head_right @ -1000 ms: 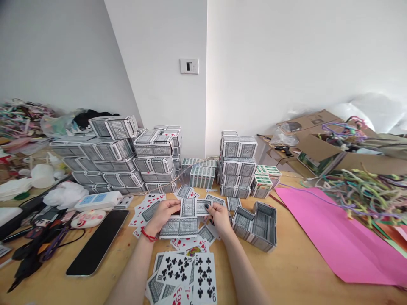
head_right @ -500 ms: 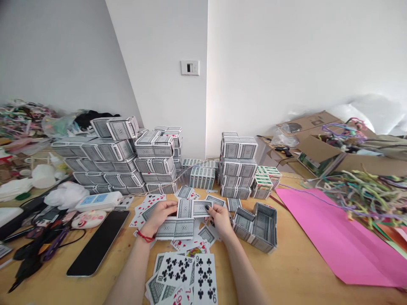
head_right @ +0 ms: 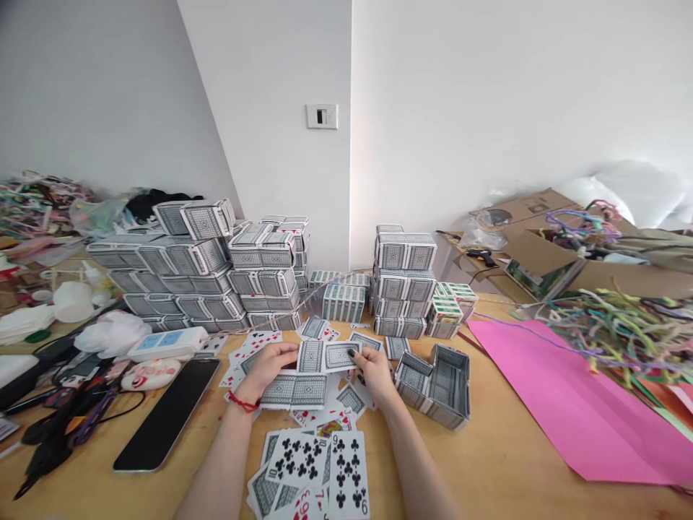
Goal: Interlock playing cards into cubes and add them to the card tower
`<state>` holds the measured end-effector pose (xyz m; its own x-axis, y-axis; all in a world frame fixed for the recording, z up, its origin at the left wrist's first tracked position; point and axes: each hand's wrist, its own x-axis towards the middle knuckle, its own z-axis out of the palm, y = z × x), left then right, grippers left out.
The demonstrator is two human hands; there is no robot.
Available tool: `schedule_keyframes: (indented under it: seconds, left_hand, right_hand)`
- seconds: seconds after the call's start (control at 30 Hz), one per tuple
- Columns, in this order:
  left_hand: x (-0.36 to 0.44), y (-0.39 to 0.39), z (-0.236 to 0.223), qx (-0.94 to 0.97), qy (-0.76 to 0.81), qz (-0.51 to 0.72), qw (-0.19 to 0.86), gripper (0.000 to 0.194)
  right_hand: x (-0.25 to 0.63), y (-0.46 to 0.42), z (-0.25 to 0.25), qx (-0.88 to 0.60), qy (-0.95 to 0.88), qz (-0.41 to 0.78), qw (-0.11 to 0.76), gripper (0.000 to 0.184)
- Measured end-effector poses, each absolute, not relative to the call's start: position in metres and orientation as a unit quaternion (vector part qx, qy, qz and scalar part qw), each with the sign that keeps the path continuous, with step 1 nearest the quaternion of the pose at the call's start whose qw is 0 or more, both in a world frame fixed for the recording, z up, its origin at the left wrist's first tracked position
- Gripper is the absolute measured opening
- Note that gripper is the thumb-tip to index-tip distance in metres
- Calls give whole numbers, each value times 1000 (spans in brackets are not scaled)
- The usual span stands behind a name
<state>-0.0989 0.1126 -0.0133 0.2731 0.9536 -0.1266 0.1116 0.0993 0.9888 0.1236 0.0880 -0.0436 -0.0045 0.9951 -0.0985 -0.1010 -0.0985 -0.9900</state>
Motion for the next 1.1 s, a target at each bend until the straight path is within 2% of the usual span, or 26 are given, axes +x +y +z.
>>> schedule_keyframes:
  seconds: [0.2, 0.47, 0.83, 1.1]
  left_hand:
    - [-99, 112, -13, 572, 453, 354, 585, 21]
    - [-97, 113, -11, 569, 463, 349, 583, 23]
    - [-98, 116, -17, 583, 451, 352, 577, 26]
    - [-96, 116, -18, 598, 445, 350, 568, 27]
  right_hand:
    - [124, 90, -47, -491, -456, 552, 497, 39]
    - [116, 88, -47, -503, -433, 494, 562, 43]
    - [113, 89, -57, -523, -409, 476, 577, 40]
    - [113, 87, -58, -579, -469, 334, 577, 34]
